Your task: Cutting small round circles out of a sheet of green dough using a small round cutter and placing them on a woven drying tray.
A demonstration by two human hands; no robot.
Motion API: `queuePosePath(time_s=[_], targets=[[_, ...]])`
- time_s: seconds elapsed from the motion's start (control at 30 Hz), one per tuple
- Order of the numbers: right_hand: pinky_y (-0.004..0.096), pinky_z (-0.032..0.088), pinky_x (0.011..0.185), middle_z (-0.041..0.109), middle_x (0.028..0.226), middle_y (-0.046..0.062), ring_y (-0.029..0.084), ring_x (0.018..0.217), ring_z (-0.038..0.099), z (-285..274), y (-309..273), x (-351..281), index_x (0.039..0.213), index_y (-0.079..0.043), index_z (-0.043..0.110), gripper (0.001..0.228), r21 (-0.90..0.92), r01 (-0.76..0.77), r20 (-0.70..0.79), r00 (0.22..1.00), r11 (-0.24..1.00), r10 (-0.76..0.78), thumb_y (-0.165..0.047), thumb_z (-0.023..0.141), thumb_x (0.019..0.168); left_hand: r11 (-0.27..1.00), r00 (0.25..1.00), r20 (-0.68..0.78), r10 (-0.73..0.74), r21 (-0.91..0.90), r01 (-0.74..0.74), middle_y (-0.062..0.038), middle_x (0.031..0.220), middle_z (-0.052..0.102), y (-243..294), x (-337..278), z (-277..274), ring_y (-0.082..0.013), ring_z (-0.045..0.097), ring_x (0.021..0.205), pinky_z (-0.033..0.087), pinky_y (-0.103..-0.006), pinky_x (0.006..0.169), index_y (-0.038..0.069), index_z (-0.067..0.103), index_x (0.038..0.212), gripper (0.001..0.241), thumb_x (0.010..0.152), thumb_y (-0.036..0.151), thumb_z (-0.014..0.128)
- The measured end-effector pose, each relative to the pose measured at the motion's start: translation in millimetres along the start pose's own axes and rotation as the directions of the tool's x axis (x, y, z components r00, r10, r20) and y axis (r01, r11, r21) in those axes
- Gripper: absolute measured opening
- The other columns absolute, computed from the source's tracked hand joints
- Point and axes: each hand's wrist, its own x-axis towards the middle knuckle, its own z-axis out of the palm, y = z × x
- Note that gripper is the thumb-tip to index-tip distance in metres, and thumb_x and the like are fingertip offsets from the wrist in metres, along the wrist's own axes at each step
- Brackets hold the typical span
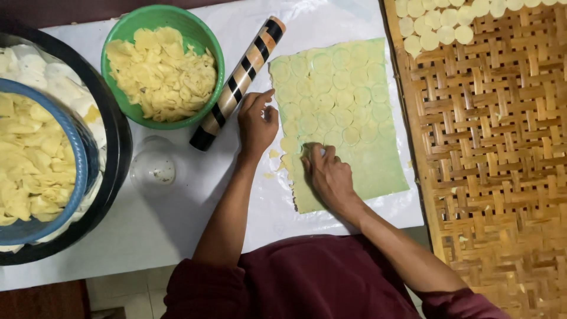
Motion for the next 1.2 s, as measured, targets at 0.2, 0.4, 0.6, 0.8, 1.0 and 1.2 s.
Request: queuePosePath(time_s=[0.2, 0.4, 0.6, 0.8, 1.0, 1.2], targets=[[0.054, 0.059, 0.061, 0.057, 0.105, 0.019, 0.041, 0.076, 0.074, -3.7, 16.0, 0.8, 0.124, -0.005, 0.044, 0.046, 0.039, 0.121, 0.046, 0.991, 0.992, -0.123, -0.047, 0.038, 0.108, 1.0, 1.0, -0.02, -0.004, -0.008, 0.004, -0.001, 0.083, 0.066, -2.5, -3.6, 4.6, -0.0177, 0.065, 0.069, 0.057, -0.0254, 0.058, 0.009, 0.079, 0.105, 0.037, 0.073, -0.004, 0.062], [0.059, 0.056, 0.064, 0.068, 0.091, 0.024, 0.05, 0.077, 0.074, -42.7, 9.7, -2.4, 0.128, -0.003, 0.038, 0.046, 0.455, -0.22, 0.179, 0.972, 0.863, 0.153, -0.044, 0.034, 0.107, 0.999, 0.999, -0.037, -0.008, -0.031, 0.007, -0.003, 0.083, 0.067, -2.7, -6.3, 1.8, -0.0191, 0.065, 0.068, 0.057, -0.0259, 0.058, 0.008, 0.08, 0.103, 0.036, 0.073, -0.005, 0.063], [0.062, 0.057, 0.071, 0.059, 0.107, 0.021, 0.047, 0.089, 0.071, -30.4, 34.2, -21.5, 0.137, -0.005, 0.039, 0.052, 0.276, -0.19, 0.119, 0.979, 0.942, 0.163, -0.046, 0.042, 0.104, 1.0, 0.999, -0.033, -0.003, -0.013, 0.003, -0.002, 0.081, 0.066, -2.1, -4.5, 0.7, -0.0187, 0.066, 0.067, 0.057, -0.0258, 0.057, 0.009, 0.079, 0.102, 0.035, 0.073, -0.002, 0.063], [0.056, 0.06, 0.067, 0.051, 0.108, 0.015, 0.039, 0.092, 0.069, -14.3, 32.7, -14.3, 0.134, -0.002, 0.041, 0.051, 0.08, -0.124, 0.11, 0.987, 0.989, 0.115, -0.045, 0.034, 0.108, 1.0, 1.0, -0.03, -0.007, -0.012, 0.007, -0.001, 0.082, 0.066, -4.9, -7.7, 2.6, -0.0183, 0.066, 0.068, 0.057, -0.0246, 0.057, 0.01, 0.079, 0.102, 0.035, 0.073, -0.002, 0.064], [0.051, 0.059, 0.057, 0.055, 0.091, 0.013, 0.037, 0.065, 0.073, 14.7, 38.7, -9.1, 0.121, 0.001, 0.046, 0.052, -0.086, -0.053, -0.099, 0.994, 0.995, 0.045, -0.048, 0.037, 0.109, 1.0, 1.0, -0.005, -0.026, -0.012, 0.026, -0.001, 0.083, 0.066, -0.8, -5.7, -0.3, -0.0184, 0.065, 0.068, 0.057, -0.0258, 0.059, 0.008, 0.079, 0.103, 0.035, 0.074, -0.004, 0.062], [0.048, 0.06, 0.057, 0.057, 0.097, 0.013, 0.034, 0.064, 0.073, 10.3, 43.3, -10.0, 0.121, -0.003, 0.046, 0.046, -0.131, 0.0, -0.139, 0.99, 0.991, -0.018, -0.047, 0.041, 0.108, 1.0, 1.0, -0.015, -0.004, 0.004, 0.004, -0.001, 0.083, 0.066, -1.6, -3.2, 1.6, -0.019, 0.065, 0.068, 0.057, -0.0264, 0.06, 0.009, 0.079, 0.102, 0.036, 0.074, -0.005, 0.062]])
